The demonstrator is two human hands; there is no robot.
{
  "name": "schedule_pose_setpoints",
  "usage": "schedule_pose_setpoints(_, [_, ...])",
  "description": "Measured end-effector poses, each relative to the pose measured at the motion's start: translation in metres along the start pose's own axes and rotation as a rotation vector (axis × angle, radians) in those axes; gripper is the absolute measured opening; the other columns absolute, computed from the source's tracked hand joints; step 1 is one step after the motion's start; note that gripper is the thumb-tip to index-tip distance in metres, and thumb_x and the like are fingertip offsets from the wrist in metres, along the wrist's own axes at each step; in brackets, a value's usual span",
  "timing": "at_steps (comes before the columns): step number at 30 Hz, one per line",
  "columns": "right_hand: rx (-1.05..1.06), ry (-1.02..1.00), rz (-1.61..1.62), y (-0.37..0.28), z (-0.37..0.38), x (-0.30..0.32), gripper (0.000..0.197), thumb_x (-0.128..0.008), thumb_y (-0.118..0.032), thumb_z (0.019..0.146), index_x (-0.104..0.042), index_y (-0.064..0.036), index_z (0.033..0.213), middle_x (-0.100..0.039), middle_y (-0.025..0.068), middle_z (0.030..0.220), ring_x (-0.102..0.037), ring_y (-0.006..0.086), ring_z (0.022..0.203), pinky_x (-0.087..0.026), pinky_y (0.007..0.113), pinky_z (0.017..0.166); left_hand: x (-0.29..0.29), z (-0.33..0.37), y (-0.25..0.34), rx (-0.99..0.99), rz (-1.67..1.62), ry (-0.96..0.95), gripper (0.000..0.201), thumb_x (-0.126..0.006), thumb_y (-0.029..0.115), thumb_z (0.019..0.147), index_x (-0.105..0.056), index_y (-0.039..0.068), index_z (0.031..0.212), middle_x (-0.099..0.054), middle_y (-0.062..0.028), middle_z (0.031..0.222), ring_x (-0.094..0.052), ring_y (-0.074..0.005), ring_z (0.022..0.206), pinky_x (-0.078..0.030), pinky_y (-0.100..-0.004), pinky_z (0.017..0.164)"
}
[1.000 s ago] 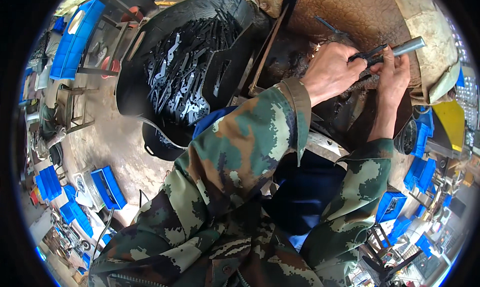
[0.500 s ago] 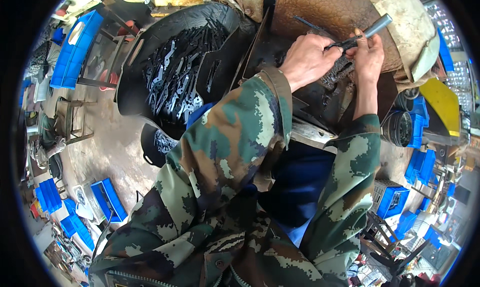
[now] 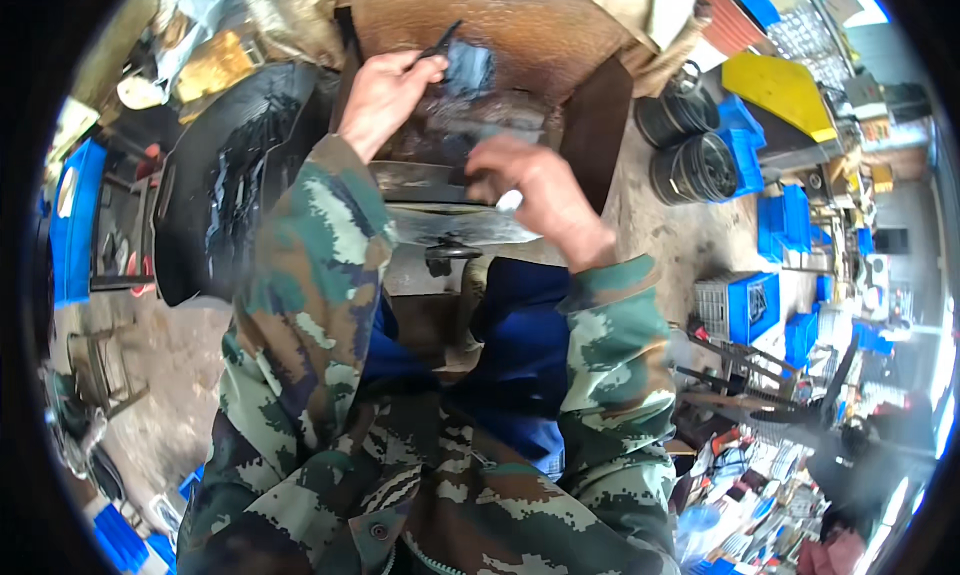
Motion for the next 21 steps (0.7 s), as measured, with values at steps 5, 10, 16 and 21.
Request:
schedule_pose_setpoints(5, [-0.037, -0.195, -0.151, -0.016, -0.034, -0.018, 0.028, -0.063, 0.006, 0.070, -0.067, -0.0046, 0.096, -0.063, 0.0064, 0.106, -0.064, 0.0304, 0.098, -0.054, 0.040, 0.081, 0.001, 0.000, -0.007, -0.022, 0.301, -0.034, 0.033, -0.064, 0.031, 0.091, -0.071, 0.000, 0.099, -0.071, -0.0165, 0.083, -0.068, -0.0262, 0.078, -0.050, -0.0342, 0.076])
schedule_pose_setpoints(10, [-0.133, -0.079, -0.014, 0.001, -0.029, -0.002, 0.029, -0.060, 0.005, 0.075, -0.067, -0.0039, 0.101, -0.065, 0.0094, 0.102, -0.064, 0.0325, 0.096, -0.053, 0.041, 0.080, 0.003, -0.001, -0.012, 0.100, 0.518, -0.331, 0.035, -0.063, 0.033, 0.088, -0.070, 0.007, 0.111, -0.069, -0.0212, 0.104, -0.065, -0.0378, 0.102, -0.051, -0.0438, 0.088])
schedule_pose_setpoints(16, [-0.384, 0.182, 0.010, 0.019, -0.004, 0.007, 0.019, -0.060, -0.007, 0.087, -0.068, -0.0014, 0.104, -0.068, 0.0174, 0.094, -0.066, 0.0343, 0.086, -0.052, 0.039, 0.078, -0.008, 0.008, -0.053, 0.074, 0.544, -0.410, 0.033, -0.063, 0.027, 0.087, -0.070, 0.008, 0.113, -0.068, -0.0197, 0.109, -0.063, -0.0392, 0.105, -0.050, -0.0453, 0.090])
schedule_pose_setpoints(21, [-0.659, 0.269, 0.261, 0.039, 0.010, 0.002, 0.027, -0.055, -0.012, 0.093, -0.063, 0.0012, 0.115, -0.071, 0.0168, 0.097, -0.069, 0.0249, 0.081, -0.053, 0.035, 0.075, -0.018, 0.006, -0.049, -0.149, 0.588, -0.184, 0.025, -0.061, 0.019, 0.090, -0.069, 0.003, 0.107, -0.069, -0.0192, 0.088, -0.068, -0.0296, 0.081, -0.050, -0.0380, 0.077])
Point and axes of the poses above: each hand's wrist, its own z-axis towards the middle knuckle, its own x-axis out of the back of the hand, y = z × x, the point moved 1 cm from there along z, towards the middle knuckle
